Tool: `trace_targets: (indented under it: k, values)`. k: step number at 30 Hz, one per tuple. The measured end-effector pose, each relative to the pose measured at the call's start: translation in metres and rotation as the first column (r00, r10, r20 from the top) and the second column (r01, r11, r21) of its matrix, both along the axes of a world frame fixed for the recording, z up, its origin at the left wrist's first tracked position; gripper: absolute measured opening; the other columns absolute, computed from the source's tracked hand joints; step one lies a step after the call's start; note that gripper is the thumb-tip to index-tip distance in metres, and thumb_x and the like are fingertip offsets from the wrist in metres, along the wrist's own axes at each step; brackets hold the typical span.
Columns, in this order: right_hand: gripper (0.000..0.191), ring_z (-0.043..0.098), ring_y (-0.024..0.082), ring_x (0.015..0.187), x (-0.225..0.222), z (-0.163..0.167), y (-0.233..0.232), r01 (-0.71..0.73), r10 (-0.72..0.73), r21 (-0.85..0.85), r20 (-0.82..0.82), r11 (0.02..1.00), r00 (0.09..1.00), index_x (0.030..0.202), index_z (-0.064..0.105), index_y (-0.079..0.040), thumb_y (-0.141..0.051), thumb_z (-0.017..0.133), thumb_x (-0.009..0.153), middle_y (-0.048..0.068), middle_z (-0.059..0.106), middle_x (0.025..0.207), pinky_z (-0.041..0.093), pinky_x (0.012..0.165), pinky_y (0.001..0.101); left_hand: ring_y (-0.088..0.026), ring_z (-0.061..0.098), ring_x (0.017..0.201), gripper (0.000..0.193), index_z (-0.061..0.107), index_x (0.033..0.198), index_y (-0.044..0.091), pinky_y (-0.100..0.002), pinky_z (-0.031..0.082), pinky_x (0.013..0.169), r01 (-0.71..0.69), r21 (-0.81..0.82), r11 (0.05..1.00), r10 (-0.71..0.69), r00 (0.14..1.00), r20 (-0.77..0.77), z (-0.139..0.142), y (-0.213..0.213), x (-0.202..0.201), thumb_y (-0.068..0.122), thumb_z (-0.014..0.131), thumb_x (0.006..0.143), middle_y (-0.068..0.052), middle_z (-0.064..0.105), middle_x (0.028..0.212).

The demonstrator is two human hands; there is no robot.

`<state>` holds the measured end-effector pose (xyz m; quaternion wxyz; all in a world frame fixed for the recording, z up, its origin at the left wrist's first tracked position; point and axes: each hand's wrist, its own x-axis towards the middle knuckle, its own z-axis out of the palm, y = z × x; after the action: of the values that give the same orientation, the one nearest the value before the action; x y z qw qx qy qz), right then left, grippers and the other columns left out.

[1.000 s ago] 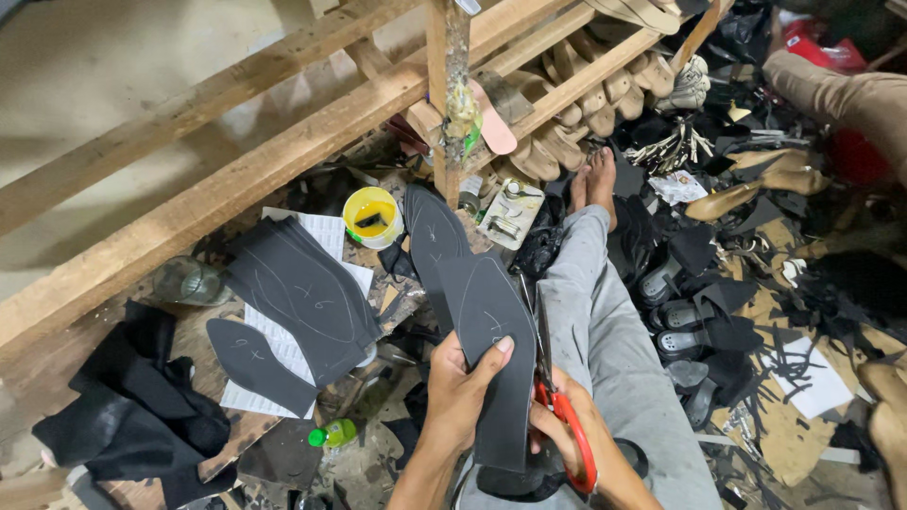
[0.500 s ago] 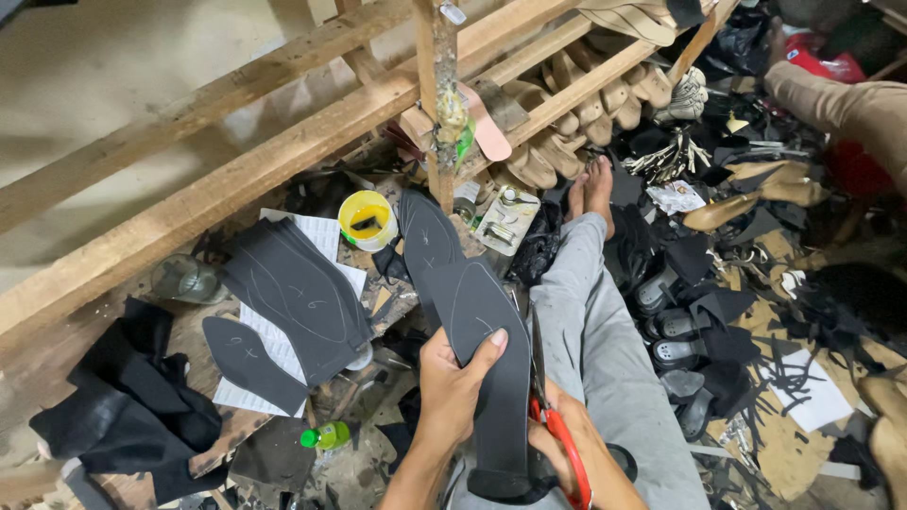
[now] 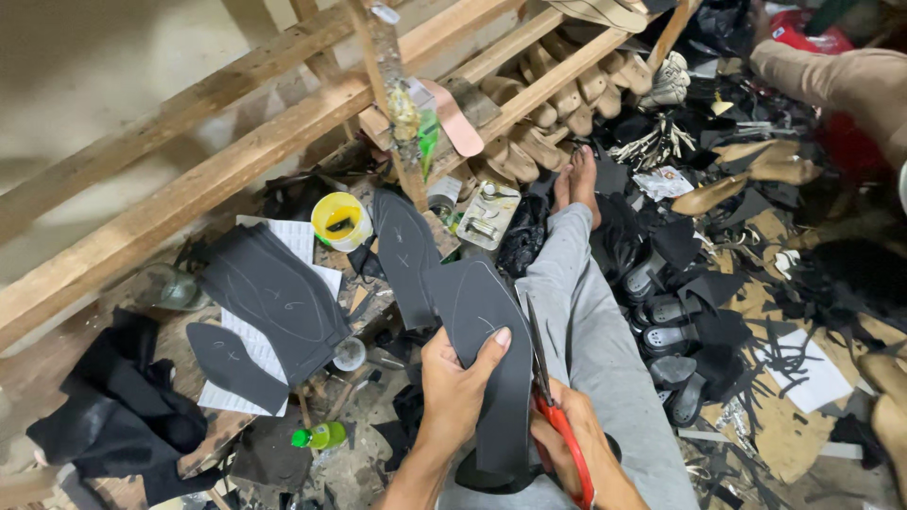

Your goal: The person sits on the floor and uses red-handled scissors to cut black shoe insoles along pre-drawn outlines. The person handles multiple insoles one at a time, trimming edges and placing finished pieces aside.

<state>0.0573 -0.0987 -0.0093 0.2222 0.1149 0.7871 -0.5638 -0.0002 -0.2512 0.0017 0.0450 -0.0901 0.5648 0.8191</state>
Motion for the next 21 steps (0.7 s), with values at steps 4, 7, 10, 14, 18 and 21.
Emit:
trace_targets:
  k: [4,7,10,14,18,21]
  values:
    - [0.023,0.054,0.023,0.052,0.008,-0.012,0.037,0.078,-0.062,-0.2,0.086,0.977,0.994,0.104,0.067,-0.001,-0.006,0.058,0.084,0.014,0.06,0.064,0.043,0.048,0.0358,-0.008,0.065,0.079,0.014,0.069,0.103,-0.001,-0.025,0.055,0.071,0.054,0.016,0.998,-0.053,0.996,-0.07,-0.001,0.034,-0.002,0.004,0.073,0.091,-0.002,0.073,0.092]
    - [0.044,0.064,0.018,0.058,0.01,-0.025,0.064,0.015,-0.042,-0.179,-0.145,0.984,0.989,0.123,0.06,-0.009,-0.005,0.057,0.079,0.005,0.065,0.073,0.053,0.053,0.0316,-0.007,0.064,0.08,0.014,0.07,0.104,-0.001,-0.025,0.054,0.071,0.052,-0.003,0.999,-0.052,0.998,-0.04,-0.005,0.061,0.0,0.003,0.074,0.09,-0.002,0.072,0.092]
    - [0.026,0.063,0.016,0.067,0.009,-0.033,0.09,-0.078,-0.034,-0.301,-0.352,0.95,0.935,0.114,0.062,0.001,-0.001,0.06,0.088,0.008,0.068,0.08,0.054,0.059,0.0318,-0.008,0.064,0.08,0.015,0.069,0.104,0.0,-0.025,0.054,0.072,0.045,0.027,0.999,-0.045,0.999,-0.028,-0.007,0.085,-0.003,0.003,0.073,0.09,-0.002,0.072,0.092]
    - [0.046,0.062,0.015,0.064,0.007,-0.027,0.117,-0.002,-0.052,-0.267,-0.196,0.964,0.979,0.128,0.059,-0.003,0.0,0.059,0.083,0.008,0.071,0.081,0.054,0.06,0.03,-0.009,0.065,0.079,0.015,0.069,0.104,-0.001,-0.026,0.054,0.072,0.066,0.053,0.996,-0.064,0.997,-0.043,-0.009,0.113,-0.007,0.004,0.073,0.09,-0.003,0.072,0.092]
    - [0.054,0.06,0.014,0.069,-0.002,-0.017,0.135,-0.041,-0.048,-0.205,-0.414,0.978,0.909,0.136,0.054,0.0,0.001,0.059,0.083,0.006,0.072,0.087,0.052,0.064,0.028,-0.007,0.065,0.079,0.015,0.069,0.103,-0.001,-0.025,0.054,0.071,0.07,-0.08,0.994,-0.075,0.995,-0.069,-0.012,0.136,-0.011,0.005,0.074,0.091,-0.003,0.073,0.091]
    - [0.045,0.052,0.014,0.055,-0.007,-0.015,0.149,0.002,-0.036,-0.128,-0.261,0.992,0.965,0.129,0.062,-0.003,-0.001,0.058,0.083,0.006,0.065,0.069,0.046,0.052,0.0296,-0.007,0.064,0.078,0.013,0.069,0.101,-0.002,-0.025,0.054,0.07,0.077,-0.141,0.987,-0.09,0.992,-0.086,-0.016,0.151,-0.015,0.006,0.074,0.091,-0.003,0.073,0.09]
